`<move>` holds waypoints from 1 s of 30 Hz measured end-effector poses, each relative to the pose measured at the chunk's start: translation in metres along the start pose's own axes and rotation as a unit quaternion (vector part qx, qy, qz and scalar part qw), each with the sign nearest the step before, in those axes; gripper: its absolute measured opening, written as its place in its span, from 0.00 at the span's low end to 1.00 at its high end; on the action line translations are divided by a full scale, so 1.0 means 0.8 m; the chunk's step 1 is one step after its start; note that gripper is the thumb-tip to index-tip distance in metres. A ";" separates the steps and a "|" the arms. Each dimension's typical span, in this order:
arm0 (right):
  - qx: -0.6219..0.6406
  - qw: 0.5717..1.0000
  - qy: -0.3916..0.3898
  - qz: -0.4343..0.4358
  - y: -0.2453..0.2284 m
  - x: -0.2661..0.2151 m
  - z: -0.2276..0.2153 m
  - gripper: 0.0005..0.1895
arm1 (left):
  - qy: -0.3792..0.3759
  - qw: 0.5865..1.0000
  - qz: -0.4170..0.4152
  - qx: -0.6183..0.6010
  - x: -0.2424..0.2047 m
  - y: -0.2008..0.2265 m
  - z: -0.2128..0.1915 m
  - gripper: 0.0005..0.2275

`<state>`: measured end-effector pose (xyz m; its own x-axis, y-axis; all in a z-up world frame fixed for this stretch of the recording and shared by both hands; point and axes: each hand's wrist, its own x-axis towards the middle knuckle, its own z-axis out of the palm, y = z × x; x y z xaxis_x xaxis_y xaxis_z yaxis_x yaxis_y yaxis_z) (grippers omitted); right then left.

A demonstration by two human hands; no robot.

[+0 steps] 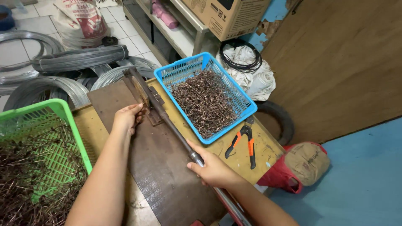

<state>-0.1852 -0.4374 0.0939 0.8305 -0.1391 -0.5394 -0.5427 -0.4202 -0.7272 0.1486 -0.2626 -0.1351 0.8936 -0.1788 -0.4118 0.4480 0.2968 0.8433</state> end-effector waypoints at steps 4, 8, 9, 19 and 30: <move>-0.012 1.000 0.007 -0.004 0.013 0.011 0.013 0.42 | 0.010 1.000 0.000 0.013 0.002 0.001 0.002 0.05; 0.018 1.000 0.022 0.000 0.015 0.010 0.018 0.41 | 0.014 1.000 0.002 0.018 -0.008 0.006 0.003 0.05; 0.022 1.000 0.020 0.001 0.017 0.011 0.017 0.41 | 0.014 1.000 -0.001 0.018 -0.006 0.005 0.004 0.05; 0.030 0.999 0.023 0.004 0.016 0.010 0.019 0.41 | 0.225 0.799 0.383 0.405 -0.115 0.060 0.035 0.18; 0.025 0.999 0.022 0.006 0.009 0.007 0.017 0.41 | 0.002 0.683 0.538 0.495 -0.182 0.063 0.088 0.13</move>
<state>-0.1862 -0.4291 0.0803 0.8277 -0.1847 -0.5299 -0.5579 -0.3732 -0.7413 0.0393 -0.2876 -0.0081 0.6912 -0.3538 0.6301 -0.7045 -0.5244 0.4782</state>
